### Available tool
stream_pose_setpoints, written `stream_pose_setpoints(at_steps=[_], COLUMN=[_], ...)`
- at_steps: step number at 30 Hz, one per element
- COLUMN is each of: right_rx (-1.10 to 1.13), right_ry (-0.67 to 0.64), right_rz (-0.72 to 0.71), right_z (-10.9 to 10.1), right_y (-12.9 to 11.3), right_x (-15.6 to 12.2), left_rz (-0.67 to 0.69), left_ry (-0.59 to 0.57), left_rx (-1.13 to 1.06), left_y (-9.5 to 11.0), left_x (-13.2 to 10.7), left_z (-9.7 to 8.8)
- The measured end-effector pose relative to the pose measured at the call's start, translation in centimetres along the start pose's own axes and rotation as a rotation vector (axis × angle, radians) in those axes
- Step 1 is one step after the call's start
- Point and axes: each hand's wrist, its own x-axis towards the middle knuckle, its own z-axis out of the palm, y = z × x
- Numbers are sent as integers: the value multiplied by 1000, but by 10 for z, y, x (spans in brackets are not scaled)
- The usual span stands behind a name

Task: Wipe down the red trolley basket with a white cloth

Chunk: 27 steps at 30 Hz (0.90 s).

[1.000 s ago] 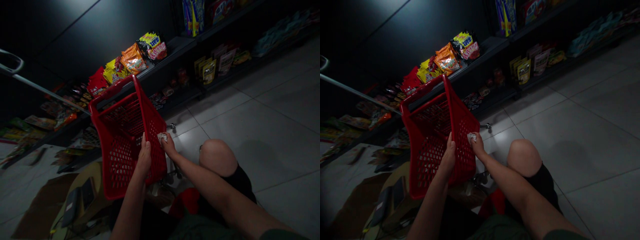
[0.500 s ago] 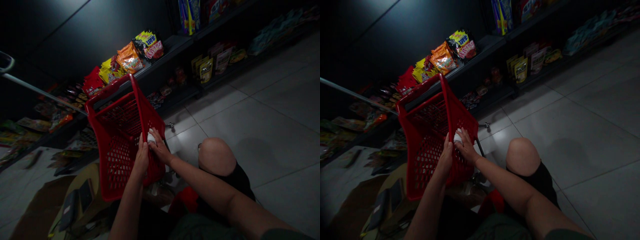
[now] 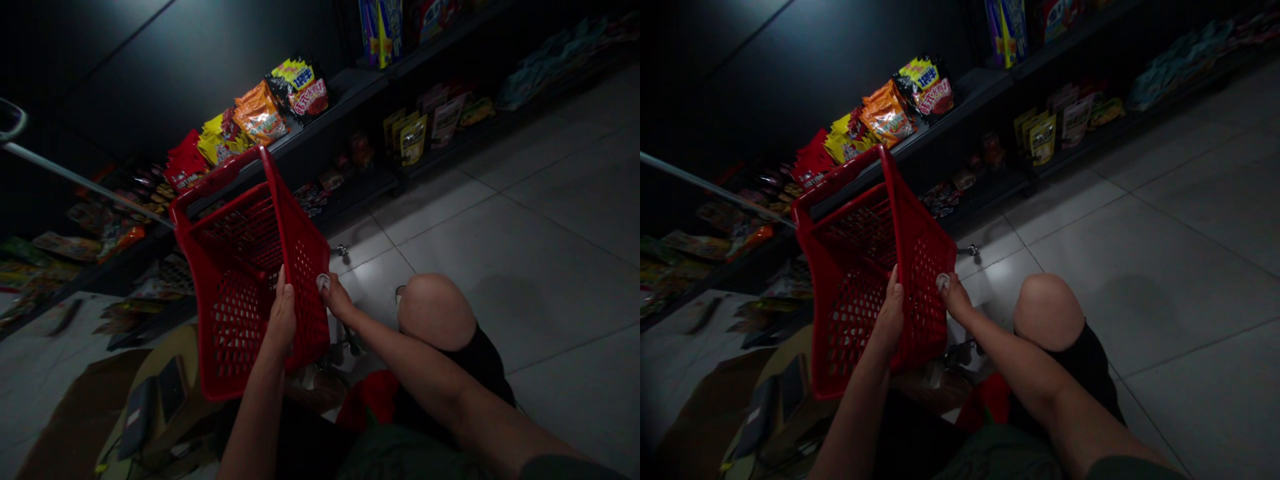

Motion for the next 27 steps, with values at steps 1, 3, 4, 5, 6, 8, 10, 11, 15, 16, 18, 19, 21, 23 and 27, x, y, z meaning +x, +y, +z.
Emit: stream_pose_setpoints(at_steps=[1, 3, 4, 5, 6, 8, 10, 11, 15, 16, 18, 19, 21, 23, 27], right_rx=[6, 43, 71, 103, 134, 181, 233, 274, 499, 523, 489, 452, 394, 367, 297], right_ry=[3, 15, 17, 8, -8, -41, -49, -37, 60, 80, 130, 150, 162, 145, 59], right_rz=[-26, -204, -299, -374, -422, -449, -426, -387, -128, -98, -121, -161, -253, -331, -425], right_z=[-1, -5, -7, -10, -11, -13, -12, -10, -7, -7, -7, -7, -5, -2, -5], right_y=[-8, -31, -43, -54, -62, -66, -58, -53, -42, -44, -53, -59, -69, -73, -46], right_x=[-1, -4, -6, -8, -11, -16, -21, -22, -20, -19, -17, -17, -18, -20, -15], left_rz=[6, 19, 25, 30, 31, 24, 10, 4, 4, 7, 11, 12, 6, -5, -6], left_ry=[0, -2, -5, -8, -10, -8, -5, -6, -11, -12, -15, -17, -18, -10, -10], left_rx=[-5, -32, -49, -64, -72, -72, -66, -65, -66, -71, -81, -84, -75, -57, -46], left_y=[-1, -4, -4, -5, -5, -6, -7, -7, -9, -9, -9, -9, -10, -9, -7], left_x=[0, 1, 1, 2, 2, 2, 2, 1, 0, 0, 0, 1, 1, 2, 0], left_z=[-1, -2, -3, -3, -3, -4, -5, -5, -6, -6, -4, -4, -3, -4, -5])
